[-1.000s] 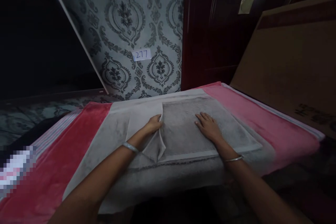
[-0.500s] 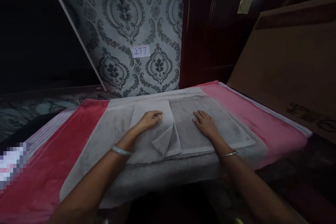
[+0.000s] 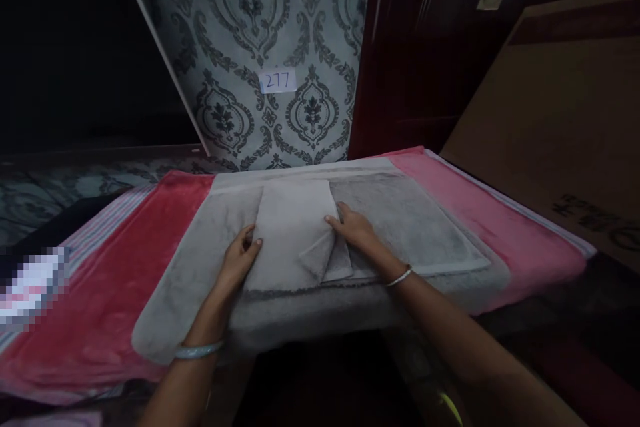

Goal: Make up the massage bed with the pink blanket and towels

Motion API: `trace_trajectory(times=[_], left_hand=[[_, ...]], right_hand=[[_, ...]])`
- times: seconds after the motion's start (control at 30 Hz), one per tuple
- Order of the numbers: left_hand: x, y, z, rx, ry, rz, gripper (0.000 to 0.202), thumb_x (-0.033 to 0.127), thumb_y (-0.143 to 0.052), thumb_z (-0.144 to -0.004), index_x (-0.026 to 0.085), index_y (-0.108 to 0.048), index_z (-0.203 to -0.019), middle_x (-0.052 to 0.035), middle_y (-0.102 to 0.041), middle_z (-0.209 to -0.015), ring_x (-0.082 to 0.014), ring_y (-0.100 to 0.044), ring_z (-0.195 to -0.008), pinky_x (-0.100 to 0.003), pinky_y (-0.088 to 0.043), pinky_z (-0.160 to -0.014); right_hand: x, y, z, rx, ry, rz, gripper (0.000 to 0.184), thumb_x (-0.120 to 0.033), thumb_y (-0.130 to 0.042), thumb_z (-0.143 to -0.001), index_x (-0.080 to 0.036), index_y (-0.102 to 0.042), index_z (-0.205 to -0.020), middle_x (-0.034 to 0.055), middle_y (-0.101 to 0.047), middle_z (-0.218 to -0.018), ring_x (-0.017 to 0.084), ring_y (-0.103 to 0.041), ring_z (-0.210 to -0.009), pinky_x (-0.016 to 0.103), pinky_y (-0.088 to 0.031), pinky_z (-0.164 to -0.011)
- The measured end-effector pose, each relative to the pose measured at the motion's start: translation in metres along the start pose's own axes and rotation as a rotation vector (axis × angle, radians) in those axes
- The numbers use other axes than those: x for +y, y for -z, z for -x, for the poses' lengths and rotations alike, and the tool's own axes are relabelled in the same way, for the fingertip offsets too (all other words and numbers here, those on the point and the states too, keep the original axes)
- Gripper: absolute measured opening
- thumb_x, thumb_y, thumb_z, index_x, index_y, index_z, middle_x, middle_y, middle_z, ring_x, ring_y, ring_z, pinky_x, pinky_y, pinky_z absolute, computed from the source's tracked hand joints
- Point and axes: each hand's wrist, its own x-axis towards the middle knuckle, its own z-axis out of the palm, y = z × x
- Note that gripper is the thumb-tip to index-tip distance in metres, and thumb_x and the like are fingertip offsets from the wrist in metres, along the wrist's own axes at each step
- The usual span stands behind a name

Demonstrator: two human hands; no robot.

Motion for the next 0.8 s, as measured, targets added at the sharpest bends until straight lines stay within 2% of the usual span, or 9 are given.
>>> trace_trajectory(times=[0.07, 0.13, 0.2, 0.3, 0.37, 0.47, 0.63, 0.73, 0.8], left_hand=[[0.002, -0.003, 0.001, -0.009, -0.014, 0.030, 0.068, 0.044, -0.067, -0.075, 0.016, -0.061, -0.136, -0.0138, -0.070, -0.123, -0.0307, -0.064, -0.118, -0.046, -0.048, -0.106], [0.002, -0.006, 0.002, 0.002, -0.054, 0.061, 0.062, 0.040, -0.067, -0.076, 0.017, -0.063, -0.134, -0.0136, -0.066, -0.134, -0.0299, -0.058, -0.129, -0.045, -0.043, -0.113], [0.001, -0.009, 0.005, -0.004, -0.084, 0.074, 0.060, 0.040, -0.066, -0.077, 0.017, -0.063, -0.133, -0.0136, -0.064, -0.139, -0.0296, -0.056, -0.133, -0.045, -0.041, -0.115], [-0.002, -0.015, 0.010, -0.026, -0.127, 0.034, 0.063, 0.045, -0.065, -0.078, 0.016, -0.062, -0.133, -0.0147, -0.065, -0.137, -0.0303, -0.058, -0.130, -0.047, -0.042, -0.114], [-0.003, -0.019, 0.013, -0.002, -0.163, -0.027, 0.063, 0.047, -0.063, -0.078, 0.015, -0.063, -0.133, -0.0156, -0.065, -0.135, -0.0308, -0.060, -0.127, -0.049, -0.044, -0.113], [-0.004, -0.022, 0.016, 0.053, -0.188, -0.116, 0.063, 0.048, -0.059, -0.078, 0.014, -0.065, -0.130, -0.0162, -0.068, -0.128, -0.0318, -0.062, -0.122, -0.050, -0.047, -0.108], [-0.005, -0.021, 0.018, 0.066, -0.242, -0.151, 0.062, 0.053, -0.057, -0.078, 0.013, -0.068, -0.124, -0.0159, -0.071, -0.119, -0.0316, -0.065, -0.113, -0.050, -0.052, -0.101], [-0.004, -0.020, 0.018, 0.072, -0.278, -0.172, 0.062, 0.056, -0.056, -0.079, 0.015, -0.069, -0.123, -0.0144, -0.071, -0.114, -0.0308, -0.066, -0.108, -0.049, -0.054, -0.097], [-0.004, -0.020, 0.019, 0.075, -0.308, -0.188, 0.061, 0.056, -0.056, -0.080, 0.016, -0.070, -0.123, -0.0135, -0.071, -0.113, -0.0308, -0.066, -0.109, -0.049, -0.053, -0.098]], right_hand=[[-0.009, -0.006, -0.007, -0.005, 0.056, -0.018, 0.066, -0.034, -0.062, -0.091, -0.017, -0.048, -0.153, 0.0143, -0.069, -0.130, 0.028, -0.066, -0.115, 0.034, -0.048, -0.098], [-0.008, -0.008, -0.016, 0.004, 0.116, -0.091, 0.064, -0.015, -0.061, -0.083, -0.017, -0.055, -0.147, 0.0110, -0.068, -0.133, 0.024, -0.065, -0.117, 0.031, -0.047, -0.102], [0.001, -0.006, -0.027, 0.049, 0.164, -0.206, 0.062, -0.007, -0.056, -0.079, -0.019, -0.062, -0.140, 0.0074, -0.068, -0.133, 0.021, -0.064, -0.116, 0.030, -0.047, -0.103], [0.022, -0.002, -0.035, 0.102, 0.141, -0.326, 0.059, -0.005, -0.056, -0.075, -0.019, -0.069, -0.131, 0.0061, -0.071, -0.126, 0.021, -0.064, -0.110, 0.031, -0.048, -0.101], [0.035, -0.003, -0.035, 0.086, 0.089, -0.344, 0.057, -0.005, -0.058, -0.072, -0.018, -0.071, -0.126, 0.0052, -0.074, -0.112, 0.020, -0.066, -0.100, 0.031, -0.050, -0.096], [0.044, -0.009, -0.031, 0.070, 0.056, -0.349, 0.058, -0.008, -0.060, -0.072, -0.019, -0.069, -0.129, 0.0023, -0.074, -0.099, 0.019, -0.067, -0.088, 0.031, -0.052, -0.088], [0.039, -0.011, -0.025, 0.022, 0.064, -0.408, 0.080, -0.010, -0.067, -0.065, -0.018, -0.058, -0.143, 0.0060, -0.072, -0.117, 0.021, -0.065, -0.101, 0.032, -0.051, -0.094], [0.038, -0.005, -0.022, -0.007, 0.126, -0.497, 0.077, -0.005, -0.059, -0.062, -0.016, -0.063, -0.138, 0.0083, -0.068, -0.130, 0.020, -0.064, -0.108, 0.032, -0.048, -0.102], [0.042, -0.002, -0.020, 0.002, 0.126, -0.569, 0.073, -0.005, -0.053, -0.062, -0.017, -0.067, -0.133, 0.0067, -0.068, -0.131, 0.020, -0.065, -0.109, 0.034, -0.047, -0.104]])
